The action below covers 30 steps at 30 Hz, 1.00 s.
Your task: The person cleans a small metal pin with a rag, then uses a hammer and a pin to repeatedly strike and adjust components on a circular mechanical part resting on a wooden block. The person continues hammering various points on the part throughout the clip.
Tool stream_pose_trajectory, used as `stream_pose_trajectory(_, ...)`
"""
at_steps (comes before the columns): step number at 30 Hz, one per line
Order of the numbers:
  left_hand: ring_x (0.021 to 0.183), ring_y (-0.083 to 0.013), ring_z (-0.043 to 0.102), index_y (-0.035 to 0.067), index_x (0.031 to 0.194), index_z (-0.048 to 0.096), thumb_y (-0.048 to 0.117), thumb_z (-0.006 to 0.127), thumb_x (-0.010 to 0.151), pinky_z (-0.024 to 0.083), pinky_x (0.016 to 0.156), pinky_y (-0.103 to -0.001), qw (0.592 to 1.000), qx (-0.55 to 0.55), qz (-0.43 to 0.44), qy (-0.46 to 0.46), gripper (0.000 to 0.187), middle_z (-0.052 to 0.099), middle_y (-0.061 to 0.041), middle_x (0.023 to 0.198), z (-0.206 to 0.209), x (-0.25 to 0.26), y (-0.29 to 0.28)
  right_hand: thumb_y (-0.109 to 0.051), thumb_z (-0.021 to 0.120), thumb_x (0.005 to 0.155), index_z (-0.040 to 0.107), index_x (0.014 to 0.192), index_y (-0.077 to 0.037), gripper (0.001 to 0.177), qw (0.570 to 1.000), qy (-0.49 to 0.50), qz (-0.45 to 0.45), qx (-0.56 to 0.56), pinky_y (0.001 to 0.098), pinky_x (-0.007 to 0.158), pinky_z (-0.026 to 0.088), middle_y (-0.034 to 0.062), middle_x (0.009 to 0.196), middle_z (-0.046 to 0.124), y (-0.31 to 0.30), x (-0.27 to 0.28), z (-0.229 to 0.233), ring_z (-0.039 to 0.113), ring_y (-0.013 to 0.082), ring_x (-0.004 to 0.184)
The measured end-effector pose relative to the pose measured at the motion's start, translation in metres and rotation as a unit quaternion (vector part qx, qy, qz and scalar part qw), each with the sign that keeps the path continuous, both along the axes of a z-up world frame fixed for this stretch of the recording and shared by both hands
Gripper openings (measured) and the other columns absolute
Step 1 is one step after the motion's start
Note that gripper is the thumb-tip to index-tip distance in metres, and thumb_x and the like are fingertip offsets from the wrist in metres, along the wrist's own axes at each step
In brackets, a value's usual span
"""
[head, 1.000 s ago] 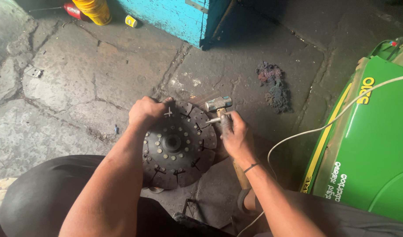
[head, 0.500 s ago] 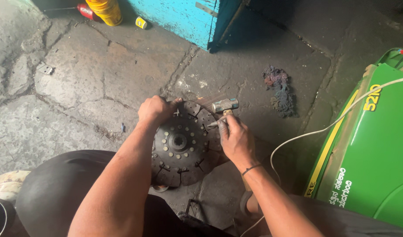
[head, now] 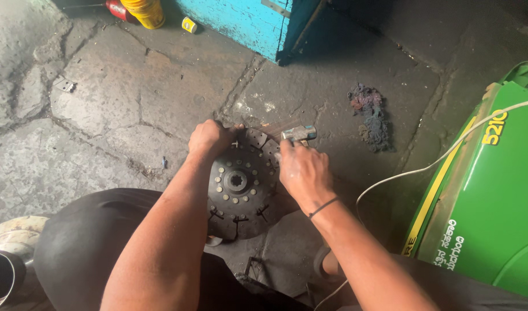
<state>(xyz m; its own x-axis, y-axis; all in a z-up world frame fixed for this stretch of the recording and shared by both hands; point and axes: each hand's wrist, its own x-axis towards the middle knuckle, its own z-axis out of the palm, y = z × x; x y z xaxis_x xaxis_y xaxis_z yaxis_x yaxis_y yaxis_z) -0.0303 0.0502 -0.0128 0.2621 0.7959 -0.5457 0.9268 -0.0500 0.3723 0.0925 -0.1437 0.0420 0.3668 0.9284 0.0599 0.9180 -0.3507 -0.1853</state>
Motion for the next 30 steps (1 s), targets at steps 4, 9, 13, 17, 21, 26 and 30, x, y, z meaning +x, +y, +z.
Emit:
stream_pose_trajectory(4,0.115,-0.0379,0.068,0.009,0.109,0.077,0.066,0.071,0.085,0.053,0.097,-0.047,1.0,0.005,-0.016,-0.021,0.062,0.073,-0.021,0.118,-0.004,-0.001,-0.001,-0.021,0.06,0.096,0.067,0.096,-0.006,0.016,0.999,-0.011,0.029,-0.027,0.0541,0.069,0.056,0.0188,0.087,0.074,0.011,-0.004,-0.004,0.073,0.0392,0.079)
stream_pose_trajectory(9,0.109,-0.0429,0.066,0.015,0.1,0.078,0.035,0.081,0.065,0.051,0.089,-0.054,0.953,0.228,-0.126,-0.154,0.041,0.073,-0.02,0.114,-0.008,0.008,-0.02,-0.025,0.062,0.094,0.068,0.093,-0.008,0.019,0.998,0.004,0.02,-0.06,0.0525,0.071,0.057,0.0177,0.085,0.074,0.02,-0.01,0.006,0.073,0.0386,0.082)
stream_pose_trajectory(13,0.101,-0.0371,0.071,0.016,0.096,0.078,0.03,0.077,0.076,0.056,0.089,-0.045,0.933,0.163,-0.254,-0.196,0.024,0.075,-0.017,0.106,-0.001,0.012,-0.029,-0.024,0.062,0.091,0.07,0.093,-0.009,0.017,0.999,0.016,-0.001,-0.033,0.0539,0.072,0.056,0.0171,0.085,0.074,0.019,-0.008,0.01,0.073,0.0392,0.082)
stream_pose_trajectory(17,0.094,-0.0407,0.071,0.013,0.108,0.072,0.03,0.07,0.079,0.057,0.083,-0.048,0.92,0.068,-0.351,-0.164,0.033,0.075,-0.02,0.097,0.003,0.022,-0.046,-0.018,0.057,0.092,0.072,0.095,-0.01,0.018,1.0,0.005,0.006,-0.005,0.0533,0.073,0.056,0.017,0.088,0.074,0.013,-0.002,0.002,0.073,0.039,0.082)
stream_pose_trajectory(21,0.091,-0.0454,0.069,0.005,0.11,0.066,0.024,0.058,0.088,0.055,0.081,-0.053,0.929,0.097,-0.318,-0.163,0.029,0.072,-0.025,0.094,0.005,0.024,-0.078,-0.018,0.052,0.095,0.073,0.097,-0.011,0.023,1.0,0.014,0.003,0.016,0.0528,0.075,0.057,0.0171,0.089,0.074,0.013,0.001,-0.002,0.073,0.0393,0.082)
stream_pose_trajectory(26,0.09,-0.0474,0.068,0.005,0.108,0.065,0.018,0.051,0.09,0.053,0.08,-0.055,0.941,0.122,-0.258,-0.18,0.026,0.071,-0.027,0.09,0.008,0.025,-0.092,-0.021,0.058,0.093,0.074,0.099,-0.012,0.019,0.999,0.021,-0.012,-0.021,0.0518,0.078,0.056,0.0161,0.091,0.074,0.01,0.004,0.005,0.073,0.0381,0.085)
stream_pose_trajectory(30,0.089,-0.045,0.069,0.009,0.105,0.071,0.023,0.062,0.082,0.055,0.079,-0.053,0.942,0.116,-0.228,-0.217,0.028,0.072,-0.024,0.09,0.005,0.022,-0.093,-0.029,0.068,0.088,0.073,0.106,-0.013,0.025,0.994,0.102,-0.009,-0.023,0.0518,0.08,0.054,0.015,0.103,0.073,0.005,0.018,-0.006,0.07,0.0384,0.093)
